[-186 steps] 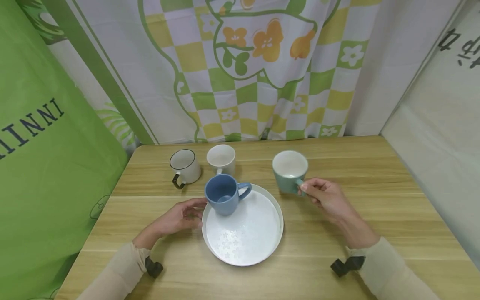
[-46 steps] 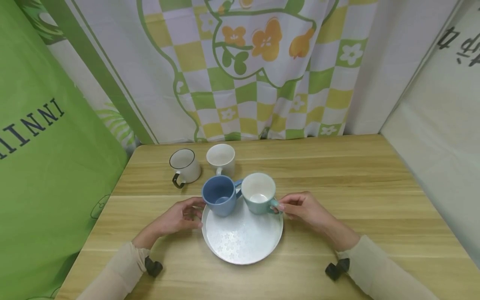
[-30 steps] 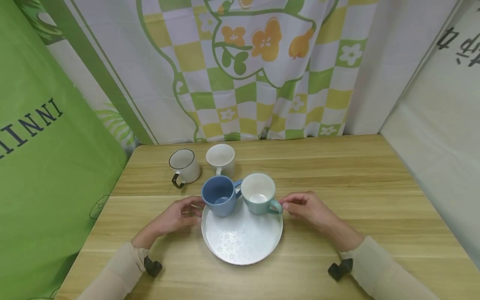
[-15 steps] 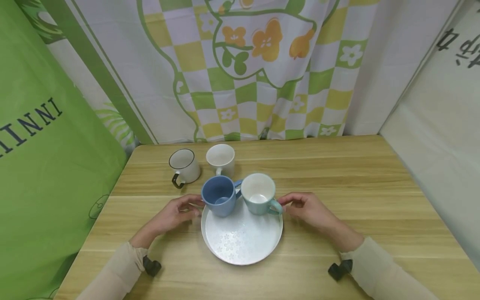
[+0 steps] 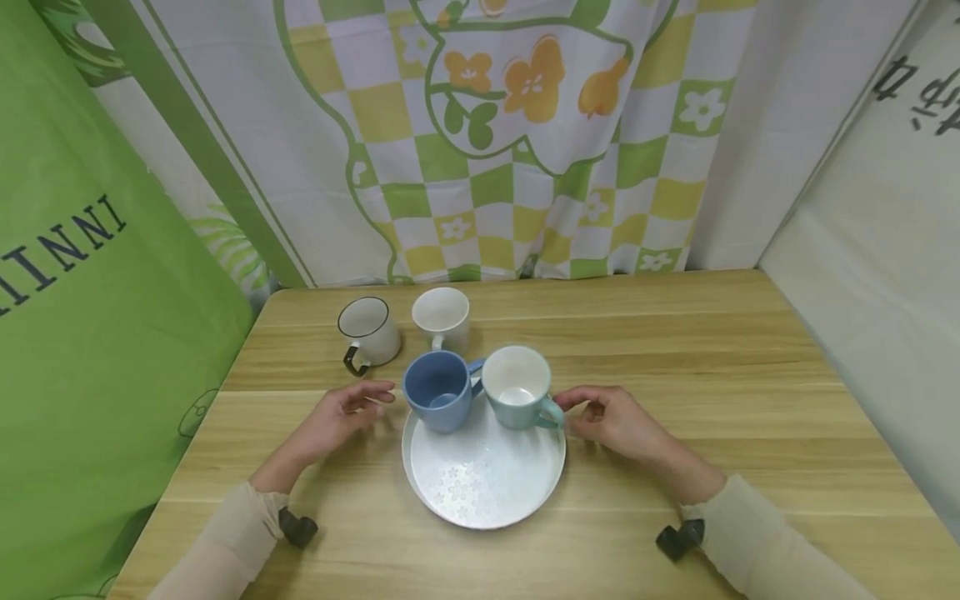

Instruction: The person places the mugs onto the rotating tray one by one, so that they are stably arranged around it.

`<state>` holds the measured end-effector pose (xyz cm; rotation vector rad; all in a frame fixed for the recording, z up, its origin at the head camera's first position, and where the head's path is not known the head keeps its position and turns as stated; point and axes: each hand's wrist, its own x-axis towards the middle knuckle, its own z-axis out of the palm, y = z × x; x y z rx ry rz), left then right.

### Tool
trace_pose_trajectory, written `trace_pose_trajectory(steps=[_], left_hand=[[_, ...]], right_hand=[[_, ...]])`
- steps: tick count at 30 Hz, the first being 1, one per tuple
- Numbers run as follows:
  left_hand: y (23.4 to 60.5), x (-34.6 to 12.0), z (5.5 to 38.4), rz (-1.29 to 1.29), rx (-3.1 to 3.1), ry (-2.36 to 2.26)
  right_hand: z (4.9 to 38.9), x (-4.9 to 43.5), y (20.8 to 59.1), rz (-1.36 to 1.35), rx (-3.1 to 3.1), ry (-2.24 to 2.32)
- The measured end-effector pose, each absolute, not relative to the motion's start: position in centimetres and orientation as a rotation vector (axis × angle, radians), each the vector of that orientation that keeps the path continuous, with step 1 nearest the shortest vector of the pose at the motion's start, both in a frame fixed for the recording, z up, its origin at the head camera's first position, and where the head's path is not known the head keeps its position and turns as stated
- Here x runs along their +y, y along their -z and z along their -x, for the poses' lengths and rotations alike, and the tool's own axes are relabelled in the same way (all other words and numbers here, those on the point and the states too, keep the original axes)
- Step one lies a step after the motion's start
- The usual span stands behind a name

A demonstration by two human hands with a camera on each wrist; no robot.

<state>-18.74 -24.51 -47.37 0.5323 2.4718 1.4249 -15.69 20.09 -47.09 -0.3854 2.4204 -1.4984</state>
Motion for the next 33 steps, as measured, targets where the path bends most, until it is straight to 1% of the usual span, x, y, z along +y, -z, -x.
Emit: trace_pose_trajectory(steps=[5,16,25,33], left_hand=[[47.4,-25.0,19.0,-0.461,2.488,-1.469],[46.6,-25.8,19.4,-0.1,2.484,-1.578],[46.5,-25.9,19.2,-0.025,2.484,-1.637],[46.5,-26.4,19.4,0.024,2.5,-1.653]], right_hand=[[15.9,20.1,47.1,0.424,2.442,1.454],[16.0,20.2,47.1,0.456,2.438,1.43],[15.9,20.3,47.2,0.423,2.361,1.452],[15.9,20.6,47.4,0.494,2.384,1.413]])
